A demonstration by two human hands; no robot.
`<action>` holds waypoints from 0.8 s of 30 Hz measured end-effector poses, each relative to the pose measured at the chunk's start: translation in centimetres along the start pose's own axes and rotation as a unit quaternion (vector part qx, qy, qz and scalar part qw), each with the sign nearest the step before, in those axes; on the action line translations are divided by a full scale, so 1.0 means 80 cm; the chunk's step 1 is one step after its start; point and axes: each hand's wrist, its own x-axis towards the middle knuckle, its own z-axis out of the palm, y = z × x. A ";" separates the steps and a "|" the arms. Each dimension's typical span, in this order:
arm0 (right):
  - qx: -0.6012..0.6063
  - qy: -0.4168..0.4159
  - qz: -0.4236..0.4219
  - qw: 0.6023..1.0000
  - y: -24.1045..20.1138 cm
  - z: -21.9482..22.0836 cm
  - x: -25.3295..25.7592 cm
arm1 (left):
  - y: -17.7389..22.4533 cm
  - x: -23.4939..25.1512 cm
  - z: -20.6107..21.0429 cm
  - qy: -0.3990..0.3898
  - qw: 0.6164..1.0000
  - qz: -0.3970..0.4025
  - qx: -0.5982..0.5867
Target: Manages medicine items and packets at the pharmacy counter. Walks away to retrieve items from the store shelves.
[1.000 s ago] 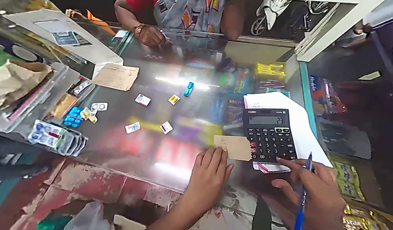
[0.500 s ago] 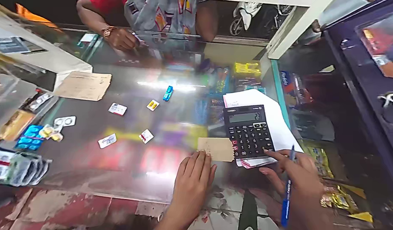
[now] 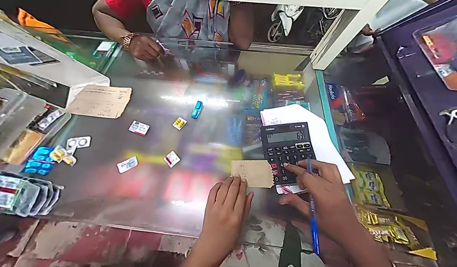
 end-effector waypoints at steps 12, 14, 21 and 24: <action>-0.011 -0.026 0.078 0.997 0.014 -0.014 0.004 | 0.000 0.000 0.000 0.001 1.000 0.006 0.018; 0.016 0.003 0.083 0.996 0.010 -0.017 -0.003 | 0.000 0.001 0.000 0.004 1.000 0.008 0.023; 0.036 0.006 0.059 0.998 -0.001 -0.021 -0.031 | 0.001 0.001 -0.004 0.007 1.000 -0.004 0.015; 0.024 0.035 0.050 0.998 0.002 -0.027 -0.037 | 0.001 0.000 -0.004 0.012 1.000 -0.002 0.014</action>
